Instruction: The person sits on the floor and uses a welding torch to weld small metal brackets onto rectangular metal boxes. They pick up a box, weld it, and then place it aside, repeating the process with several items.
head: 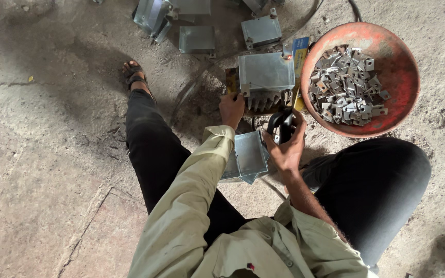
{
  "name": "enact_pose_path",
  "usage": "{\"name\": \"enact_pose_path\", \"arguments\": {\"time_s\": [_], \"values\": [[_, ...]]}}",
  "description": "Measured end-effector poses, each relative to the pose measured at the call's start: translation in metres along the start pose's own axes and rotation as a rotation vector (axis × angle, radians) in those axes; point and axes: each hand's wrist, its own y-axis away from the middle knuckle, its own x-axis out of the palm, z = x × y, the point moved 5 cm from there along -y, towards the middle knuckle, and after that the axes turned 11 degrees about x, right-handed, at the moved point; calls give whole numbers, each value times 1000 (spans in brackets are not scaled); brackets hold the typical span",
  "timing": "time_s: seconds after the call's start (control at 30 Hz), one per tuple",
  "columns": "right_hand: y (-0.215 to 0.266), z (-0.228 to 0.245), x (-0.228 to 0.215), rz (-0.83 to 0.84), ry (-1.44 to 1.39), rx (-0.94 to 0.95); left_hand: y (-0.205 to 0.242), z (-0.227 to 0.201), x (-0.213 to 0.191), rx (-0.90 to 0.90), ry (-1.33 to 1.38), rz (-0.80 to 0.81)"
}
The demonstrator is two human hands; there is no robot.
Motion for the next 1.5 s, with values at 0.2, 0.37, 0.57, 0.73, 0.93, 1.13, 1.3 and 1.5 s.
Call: {"name": "enact_pose_path", "arguments": {"time_s": [0.2, 0.37, 0.57, 0.73, 0.93, 1.13, 1.3, 1.5], "values": [[3, 16, 0, 41, -38, 0, 1, 3, 3, -118, 73, 24], [0, 16, 2, 18, 7, -18, -6, 13, 9, 25, 55, -38], [2, 14, 1, -16, 69, -119, -14, 33, 16, -19, 86, -43], [3, 12, -2, 7, -50, 66, -24, 50, 23, 4, -47, -9], [5, 20, -3, 39, -99, 132, -16, 43, 18, -72, 200, -116], [10, 20, 1, 90, -109, 11, -28, 73, 27, 99, 5, -112], [5, 11, 4, 68, 4, -68, -31, 76, 36, 52, 86, 20], [6, 5, -3, 28, -17, -92, -23, 51, 21, -21, -19, 20]]}}
